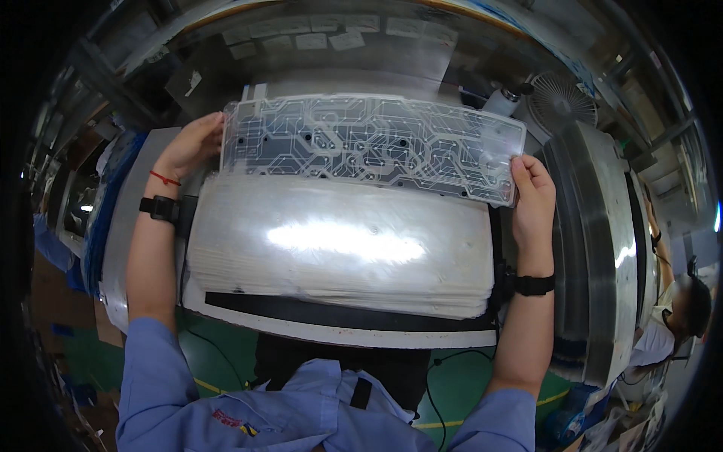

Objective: Inspecting and sorting large transparent circuit sheets on a workbench.

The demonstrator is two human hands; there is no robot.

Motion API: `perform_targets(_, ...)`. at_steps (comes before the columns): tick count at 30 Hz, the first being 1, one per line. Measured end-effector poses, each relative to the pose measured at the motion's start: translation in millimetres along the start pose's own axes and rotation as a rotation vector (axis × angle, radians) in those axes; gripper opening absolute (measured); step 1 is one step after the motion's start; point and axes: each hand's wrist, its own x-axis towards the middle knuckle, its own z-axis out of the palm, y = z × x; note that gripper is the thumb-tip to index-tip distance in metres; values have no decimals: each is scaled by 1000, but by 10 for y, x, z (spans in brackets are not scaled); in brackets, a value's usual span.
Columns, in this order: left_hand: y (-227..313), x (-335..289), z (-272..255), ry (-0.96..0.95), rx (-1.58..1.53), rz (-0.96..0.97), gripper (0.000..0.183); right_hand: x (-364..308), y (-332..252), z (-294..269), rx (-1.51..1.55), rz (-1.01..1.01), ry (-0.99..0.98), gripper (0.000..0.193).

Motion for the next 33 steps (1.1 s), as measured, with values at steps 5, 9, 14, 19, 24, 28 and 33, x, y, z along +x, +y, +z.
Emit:
perform_targets(5, -104, 110, -86, -129, 144, 130, 20, -16, -27, 63, -21, 21, 35, 15)
perform_targets(9, -127, 135, -168, -79, 44, 184, 22, -16, -55, -59, -86, -6, -37, 18)
perform_targets(14, -129, 96, -127, -33, -177, 176, 22, -104, -115, 136, 37, -18, -18, 24)
perform_targets(19, -159, 89, 35, -26, -161, 176, 30, -108, -95, 124, -129, -1, -115, 29)
perform_targets(24, -217, 133, -51, -5, 8, 99, 36, -130, -176, 226, -199, 25, -137, 54)
perform_targets(28, -331, 257, -191, -93, 29, 67, 28, -122, -160, 211, -226, 14, -135, 58)
perform_targets(33, -355, 249, -149, -39, -157, 127, 21, -132, -183, 238, -239, 48, -100, 56)
